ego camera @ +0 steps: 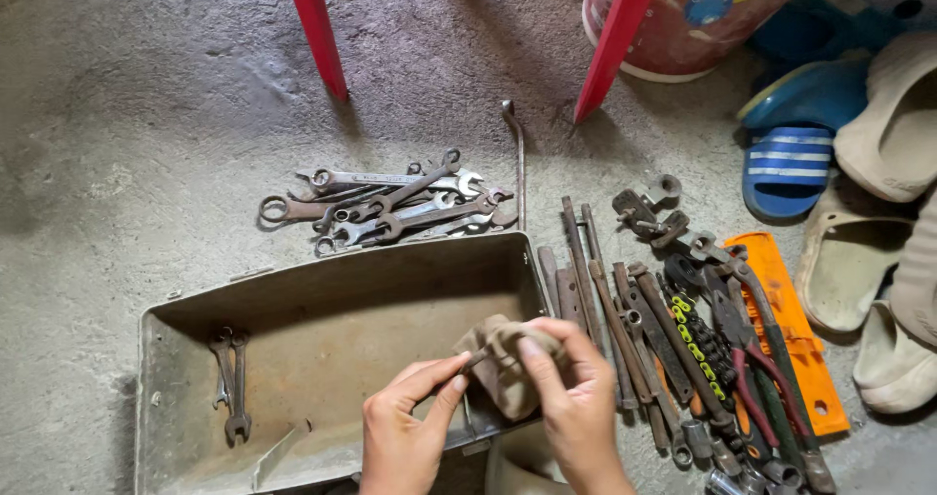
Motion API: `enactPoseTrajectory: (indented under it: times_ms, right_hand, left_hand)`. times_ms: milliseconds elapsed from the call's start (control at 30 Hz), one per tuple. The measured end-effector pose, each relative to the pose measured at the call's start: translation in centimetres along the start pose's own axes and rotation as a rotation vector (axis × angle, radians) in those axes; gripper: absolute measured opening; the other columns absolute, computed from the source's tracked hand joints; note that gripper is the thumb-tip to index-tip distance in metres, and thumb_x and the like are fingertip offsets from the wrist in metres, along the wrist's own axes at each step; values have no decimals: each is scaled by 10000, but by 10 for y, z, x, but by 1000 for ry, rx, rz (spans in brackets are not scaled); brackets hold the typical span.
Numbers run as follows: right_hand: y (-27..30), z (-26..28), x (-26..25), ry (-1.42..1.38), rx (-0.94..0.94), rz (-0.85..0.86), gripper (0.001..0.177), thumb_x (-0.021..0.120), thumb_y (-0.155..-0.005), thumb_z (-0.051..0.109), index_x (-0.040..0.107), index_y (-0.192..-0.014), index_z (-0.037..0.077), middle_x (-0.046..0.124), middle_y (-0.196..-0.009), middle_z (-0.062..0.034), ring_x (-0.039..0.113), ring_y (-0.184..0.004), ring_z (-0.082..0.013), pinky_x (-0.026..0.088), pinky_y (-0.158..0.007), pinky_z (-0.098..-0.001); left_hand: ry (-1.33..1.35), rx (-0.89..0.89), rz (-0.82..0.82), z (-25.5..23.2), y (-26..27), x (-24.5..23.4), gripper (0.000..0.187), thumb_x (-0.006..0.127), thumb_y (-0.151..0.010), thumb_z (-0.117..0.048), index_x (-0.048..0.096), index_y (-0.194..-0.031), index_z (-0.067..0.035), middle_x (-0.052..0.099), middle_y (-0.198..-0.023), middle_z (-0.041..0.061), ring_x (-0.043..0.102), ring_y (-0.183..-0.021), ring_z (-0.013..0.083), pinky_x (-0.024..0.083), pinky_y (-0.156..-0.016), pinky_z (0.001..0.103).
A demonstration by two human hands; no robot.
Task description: The person sits on the floor and cleans several metal wrenches one by one. They use a thin metal rod to scrape the inside of the wrench jaws and a cloth to wipe the surfaces. The cleaned wrenches are placed back into a metal toolbox.
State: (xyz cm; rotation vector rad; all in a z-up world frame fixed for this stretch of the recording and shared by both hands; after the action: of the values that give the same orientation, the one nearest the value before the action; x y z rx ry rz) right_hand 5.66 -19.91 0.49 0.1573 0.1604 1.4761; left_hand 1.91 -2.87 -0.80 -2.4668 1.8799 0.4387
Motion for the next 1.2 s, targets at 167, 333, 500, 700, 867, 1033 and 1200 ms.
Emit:
enactPoseTrajectory:
  times_ms: [167, 333, 500, 700, 867, 1033, 1200]
  right_hand:
    - [-4, 3, 9, 13, 89, 179, 242, 695, -876, 50, 722, -1116, 30, 783, -981, -39, 721, -896, -103, 581, -802, -257]
    - [-8, 19, 4, 306, -71, 269, 181, 743, -852, 77, 767, -1017, 7, 809, -935, -46, 752, -857, -115, 595, -771, -269]
    - [-7, 14, -6, 435, -148, 156, 150, 725, -845, 100, 783, -947, 8, 802, -859, -44, 760, -764, -109, 586, -693, -263]
    - [-28, -7, -23, -293, 252, 123, 317, 592, -999, 206, 756, -1035, -63, 781, -955, -128, 719, -831, -159, 576, -787, -322]
    - [-30, -4, -31, -419, 351, 30, 428, 485, -1018, 268, 712, -1188, -52, 779, -1111, -140, 723, -1000, -197, 548, -924, -345]
    - [-25, 2, -32, -407, 337, 80, 449, 473, -1007, 264, 690, -1257, -40, 768, -1195, -119, 706, -1098, -194, 517, -974, -351]
    - [-12, -10, -22, -236, 215, 119, 427, 509, -1018, 266, 735, -1268, 4, 785, -1169, -146, 714, -1075, -203, 522, -981, -344]
  left_hand:
    - [29, 46, 28, 6, 4, 3, 268, 771, -815, -28, 828, -1073, -68, 838, -973, 68, 772, -899, 130, 587, -834, 270]
    - [4, 6, 42, 6, 6, 6, 274, 766, -817, -17, 830, -1077, -78, 845, -947, 63, 775, -859, 114, 597, -807, 264]
    - [-17, 53, 39, 4, 6, 15, 261, 762, -812, -21, 827, -1061, -66, 842, -940, 55, 788, -858, 101, 601, -797, 257]
    - [265, -172, 119, 30, 7, 22, 249, 750, -866, -31, 805, -1103, 21, 839, -938, 121, 756, -842, 149, 592, -785, 275]
    - [498, -498, 183, 73, 9, 24, 421, 657, -892, -20, 684, -1309, 33, 820, -1084, 175, 736, -871, 202, 574, -759, 319]
    - [898, -536, 346, 105, 11, 29, 623, 516, -827, 115, 461, -1446, 67, 658, -1346, 257, 703, -1146, 329, 590, -954, 446]
    - [1126, -674, 327, 110, 14, 29, 671, 485, -802, 115, 411, -1467, 69, 570, -1446, 260, 617, -1288, 366, 513, -1065, 513]
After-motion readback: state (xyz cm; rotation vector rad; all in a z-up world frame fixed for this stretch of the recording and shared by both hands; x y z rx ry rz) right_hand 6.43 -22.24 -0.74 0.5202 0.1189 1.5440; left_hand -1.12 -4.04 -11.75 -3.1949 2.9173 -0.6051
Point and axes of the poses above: each hand's wrist, its own y-axis away from the middle knuckle, its own x-axis out of the palm, z = x × y, the point moved 1 cm from there along -y, towards the middle knuckle
